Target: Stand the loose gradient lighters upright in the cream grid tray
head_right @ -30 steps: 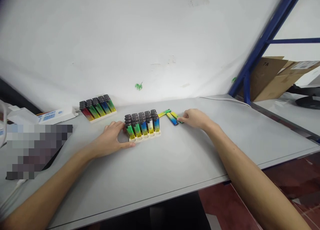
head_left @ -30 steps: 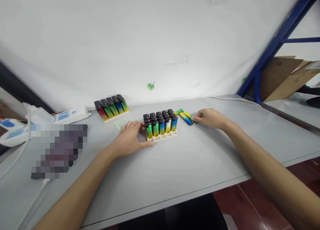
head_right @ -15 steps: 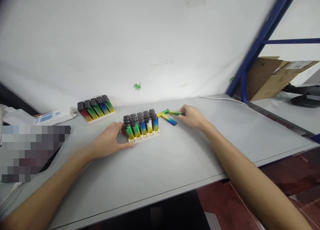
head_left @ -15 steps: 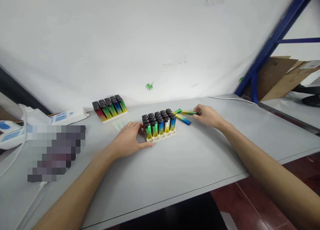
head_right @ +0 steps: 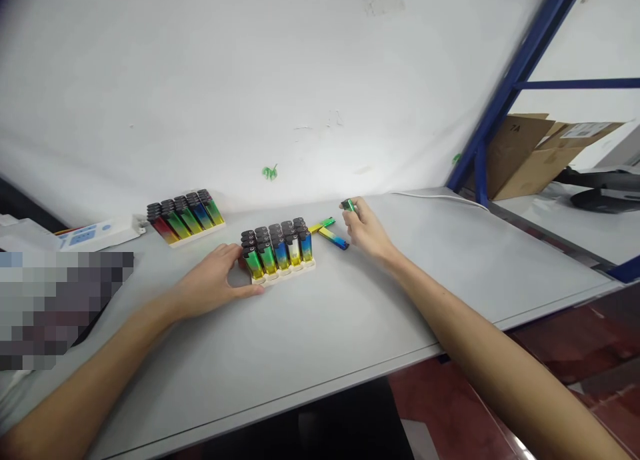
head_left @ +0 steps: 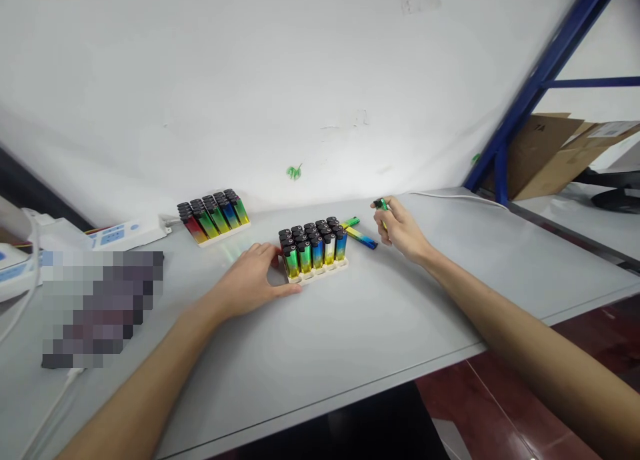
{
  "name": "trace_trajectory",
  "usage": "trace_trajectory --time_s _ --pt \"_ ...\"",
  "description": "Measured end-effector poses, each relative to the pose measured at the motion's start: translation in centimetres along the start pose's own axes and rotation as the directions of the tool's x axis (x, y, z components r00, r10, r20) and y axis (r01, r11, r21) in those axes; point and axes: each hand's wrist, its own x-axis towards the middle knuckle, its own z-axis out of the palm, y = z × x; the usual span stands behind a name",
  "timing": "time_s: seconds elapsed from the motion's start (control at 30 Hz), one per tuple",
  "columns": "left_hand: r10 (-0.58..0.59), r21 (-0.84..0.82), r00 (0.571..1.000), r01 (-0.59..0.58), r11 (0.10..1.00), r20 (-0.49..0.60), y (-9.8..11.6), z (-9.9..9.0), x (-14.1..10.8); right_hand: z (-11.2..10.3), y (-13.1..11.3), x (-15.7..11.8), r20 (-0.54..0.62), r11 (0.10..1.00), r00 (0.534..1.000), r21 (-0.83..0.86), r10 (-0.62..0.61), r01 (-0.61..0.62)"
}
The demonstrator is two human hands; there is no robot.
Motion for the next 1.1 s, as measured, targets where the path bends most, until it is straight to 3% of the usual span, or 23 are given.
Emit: trace_trajectory --time_s 0.2,0.33,0.47,0.7,0.83,1.1 --pt "-0.006 0.02 1.0 0.005 1.0 0.013 0.13 -0.04 -0.02 -0.09 -0.28 -0.04 0.072 0.997 0.996 -0.053 0.059 -0.055" --pt "-0.006 0.022 1.0 0.006 1.0 0.011 0.09 -0.04 0.0 0.18 -0.43 -0.28 0.15 0.997 0.989 -0.081 0.019 -0.007" --pt "-0.005 0.043 1.0 0.004 0.999 0.013 -0.04 0.06 0.06 0.4 -0.62 -0.59 0.202 1.0 0.979 0.001 -0.017 0.017" --pt "-0.018 0.07 0.999 0.016 0.997 0.03 0.1 0.02 0.0 0.04 -0.54 -0.27 0.164 0.983 0.985 0.166 0.056 -0.083" --pt "-0.022 0.058 0.999 0.02 0.998 0.033 0.17 -0.03 0.0 -0.09 -0.53 -0.2 0.201 0.975 0.973 0.165 0.113 -0.147" --pt "-0.011 0.08 0.999 0.009 0.997 0.031 -0.08 0.12 0.07 0.72 -0.27 -0.55 0.222 0.991 0.971 0.073 0.093 -0.112"
